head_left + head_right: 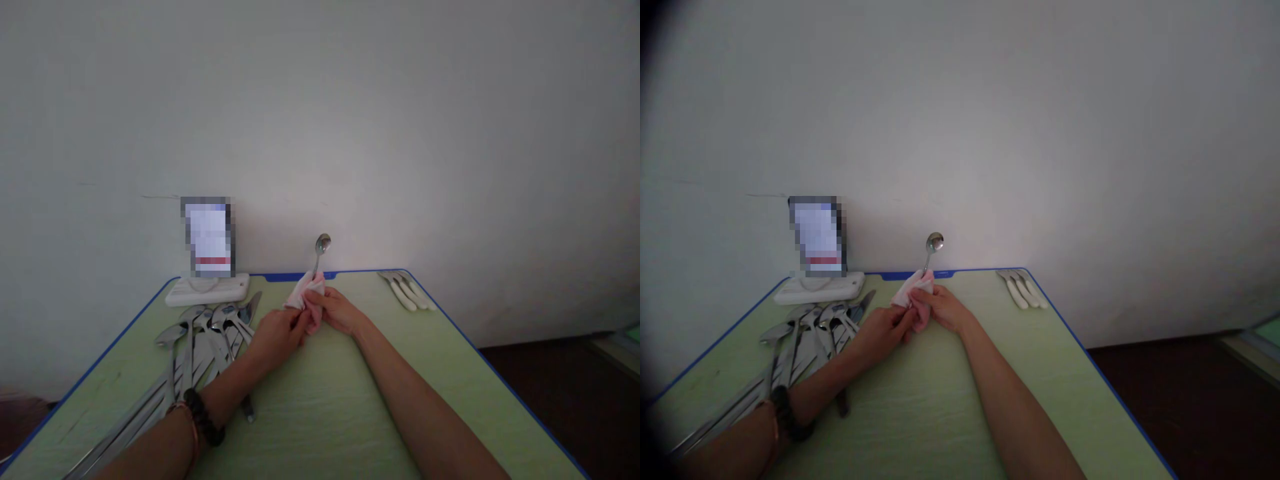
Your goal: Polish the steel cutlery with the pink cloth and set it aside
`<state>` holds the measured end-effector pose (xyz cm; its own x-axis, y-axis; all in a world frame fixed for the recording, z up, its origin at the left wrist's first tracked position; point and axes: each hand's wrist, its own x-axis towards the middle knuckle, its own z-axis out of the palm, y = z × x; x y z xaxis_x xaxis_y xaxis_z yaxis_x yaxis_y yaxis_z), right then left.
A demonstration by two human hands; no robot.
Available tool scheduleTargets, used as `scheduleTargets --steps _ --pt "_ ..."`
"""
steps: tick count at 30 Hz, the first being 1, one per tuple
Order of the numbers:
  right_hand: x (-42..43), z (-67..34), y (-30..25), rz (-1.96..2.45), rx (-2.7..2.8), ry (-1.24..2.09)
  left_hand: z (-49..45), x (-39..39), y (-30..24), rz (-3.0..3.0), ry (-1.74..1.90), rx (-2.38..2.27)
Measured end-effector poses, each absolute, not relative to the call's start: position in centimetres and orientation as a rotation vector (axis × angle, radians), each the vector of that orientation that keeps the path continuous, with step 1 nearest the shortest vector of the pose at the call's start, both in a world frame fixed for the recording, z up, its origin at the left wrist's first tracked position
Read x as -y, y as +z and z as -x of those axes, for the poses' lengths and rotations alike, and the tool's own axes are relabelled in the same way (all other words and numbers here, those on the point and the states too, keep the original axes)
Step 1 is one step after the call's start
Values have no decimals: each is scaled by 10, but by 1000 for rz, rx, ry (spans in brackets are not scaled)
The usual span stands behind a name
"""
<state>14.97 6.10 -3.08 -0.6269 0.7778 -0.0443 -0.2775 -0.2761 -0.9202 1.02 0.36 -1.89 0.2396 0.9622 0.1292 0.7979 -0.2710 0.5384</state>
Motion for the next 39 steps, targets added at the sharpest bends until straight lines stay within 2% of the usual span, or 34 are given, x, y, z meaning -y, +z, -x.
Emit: scheduleTargets --steps 7,19,25,34,39 --pt "-62 -144 -33 776 1247 1821 -15 5 -8 -2454 202 -1887" --pt "-67 -147 -37 849 1340 1788 -16 5 -9 -2472 213 -1900" --pt "-65 -144 -32 792 1030 1834 -16 6 -12 -2495 303 -1855" --pt "-66 -151 -28 627 881 1991 -12 -4 -24 -2154 707 -1644" --pt "-63 -154 -21 542 966 2086 -11 -8 -23 -1906 856 -1218"
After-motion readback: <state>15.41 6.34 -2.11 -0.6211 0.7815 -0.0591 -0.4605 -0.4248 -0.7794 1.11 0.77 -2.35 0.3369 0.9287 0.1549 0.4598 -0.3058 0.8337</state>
